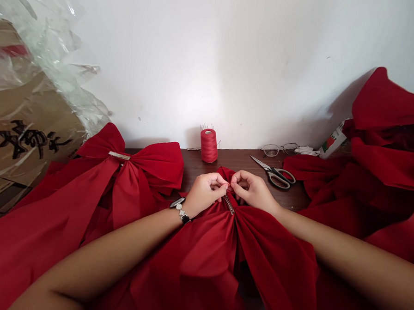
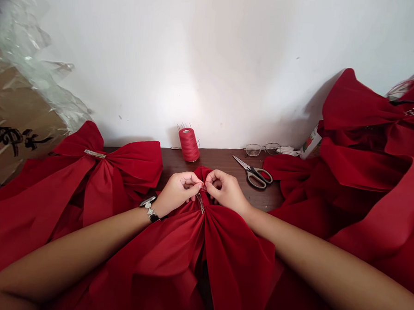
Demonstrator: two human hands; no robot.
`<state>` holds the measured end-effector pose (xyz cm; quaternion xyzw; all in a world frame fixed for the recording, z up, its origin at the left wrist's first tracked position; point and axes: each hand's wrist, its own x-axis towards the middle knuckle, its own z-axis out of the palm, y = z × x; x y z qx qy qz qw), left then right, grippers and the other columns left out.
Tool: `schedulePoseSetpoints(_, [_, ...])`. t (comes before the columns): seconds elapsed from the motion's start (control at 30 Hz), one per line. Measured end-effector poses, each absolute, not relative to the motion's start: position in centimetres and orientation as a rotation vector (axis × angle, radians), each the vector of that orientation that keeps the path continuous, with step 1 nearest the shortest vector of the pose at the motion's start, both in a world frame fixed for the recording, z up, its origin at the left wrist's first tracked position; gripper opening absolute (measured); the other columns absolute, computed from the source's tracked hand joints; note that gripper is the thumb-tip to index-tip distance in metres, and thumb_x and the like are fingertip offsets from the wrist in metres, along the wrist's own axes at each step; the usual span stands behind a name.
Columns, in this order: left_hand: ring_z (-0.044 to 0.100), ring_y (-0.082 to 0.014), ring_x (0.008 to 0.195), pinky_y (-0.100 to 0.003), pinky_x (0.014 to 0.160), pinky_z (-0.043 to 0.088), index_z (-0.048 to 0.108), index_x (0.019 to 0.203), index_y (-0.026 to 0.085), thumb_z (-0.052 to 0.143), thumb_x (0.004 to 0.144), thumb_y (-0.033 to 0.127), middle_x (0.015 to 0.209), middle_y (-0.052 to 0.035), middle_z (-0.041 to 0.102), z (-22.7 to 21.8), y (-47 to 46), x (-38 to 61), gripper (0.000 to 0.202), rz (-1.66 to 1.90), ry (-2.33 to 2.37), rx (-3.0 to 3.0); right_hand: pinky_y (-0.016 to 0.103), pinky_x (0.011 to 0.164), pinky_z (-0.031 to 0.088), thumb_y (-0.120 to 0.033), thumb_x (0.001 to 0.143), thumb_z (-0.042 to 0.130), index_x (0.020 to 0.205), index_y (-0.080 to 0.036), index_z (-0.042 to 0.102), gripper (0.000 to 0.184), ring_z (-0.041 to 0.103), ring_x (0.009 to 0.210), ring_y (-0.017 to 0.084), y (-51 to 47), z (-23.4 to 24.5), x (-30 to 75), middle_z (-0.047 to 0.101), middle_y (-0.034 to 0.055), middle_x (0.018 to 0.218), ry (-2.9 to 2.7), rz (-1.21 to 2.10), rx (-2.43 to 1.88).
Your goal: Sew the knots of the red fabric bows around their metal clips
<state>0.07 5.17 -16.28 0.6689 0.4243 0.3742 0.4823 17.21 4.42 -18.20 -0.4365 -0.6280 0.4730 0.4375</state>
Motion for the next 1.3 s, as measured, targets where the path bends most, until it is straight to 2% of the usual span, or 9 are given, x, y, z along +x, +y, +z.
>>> schedulePoseSetpoints(0.2, [0.052, -0.0056, 0.044, -0.016, 0.044, 0.041, 0.057, 0.07, 0.014, 0.061, 0.076, 0.022, 0.058, 0.0037, 0.057, -16.3, 5.19, 0.05, 0.011, 0.912, 1.024, 1.613, 0.019, 0.042, 0.041, -0.042, 0.076, 0.067, 0.079, -0.017, 0.055, 0.027, 0.047, 0.053, 0.008, 4.38, -17.95, 17.14, 0.055, -0.0001, 0.07, -1.548, 1.157, -1.074])
schedulePoseSetpoints(0.53, [0.053, -0.0058, 0.045, -0.017, 0.046, 0.041, 0.058, 0.068, 0.014, 0.061, 0.076, 0.021, 0.059, 0.0029, 0.059, -16.36, 5.07, 0.09, 0.011, 0.921, 1.019, 1.633, 0.023, 0.047, 0.041, -0.04, 0.075, 0.066, 0.071, -0.018, 0.057, 0.024, 0.047, 0.052, 0.009, 4.37, -17.76, 17.23, 0.057, -0.0001, 0.064, -1.563, 1.12, -1.055])
schedulePoseSetpoints(0.73, [0.052, -0.0053, 0.045, -0.016, 0.046, 0.041, 0.058, 0.068, 0.014, 0.062, 0.074, 0.019, 0.057, 0.0034, 0.058, -16.32, 5.02, 0.16, 0.009, 0.915, 1.018, 1.637, 0.024, 0.056, 0.043, -0.035, 0.073, 0.067, 0.068, -0.017, 0.058, 0.021, 0.05, 0.057, 0.01, 4.41, -18.12, 17.2, 0.06, 0.0006, 0.066, -1.562, 1.082, -1.056])
schedulePoseSetpoints(1.03, [0.052, -0.0055, 0.043, -0.016, 0.042, 0.039, 0.057, 0.069, 0.014, 0.062, 0.075, 0.021, 0.056, 0.0039, 0.057, -16.32, 5.16, 0.1, 0.01, 0.892, 1.015, 1.599, 0.023, 0.051, 0.04, -0.036, 0.074, 0.065, 0.069, -0.017, 0.058, 0.021, 0.049, 0.054, 0.009, 4.39, -17.86, 17.16, 0.06, 0.0006, 0.065, -1.556, 1.089, -1.059])
schedulePoseSetpoints(1.3, [0.052, -0.0051, 0.043, -0.016, 0.044, 0.04, 0.059, 0.069, 0.014, 0.062, 0.074, 0.018, 0.055, 0.0047, 0.056, -16.38, 5.12, 0.16, 0.008, 0.901, 1.013, 1.584, 0.023, 0.054, 0.04, -0.034, 0.073, 0.068, 0.069, -0.017, 0.057, 0.021, 0.048, 0.055, 0.009, 4.33, -17.96, 17.16, 0.057, -0.0008, 0.064, -1.561, 1.093, -1.048])
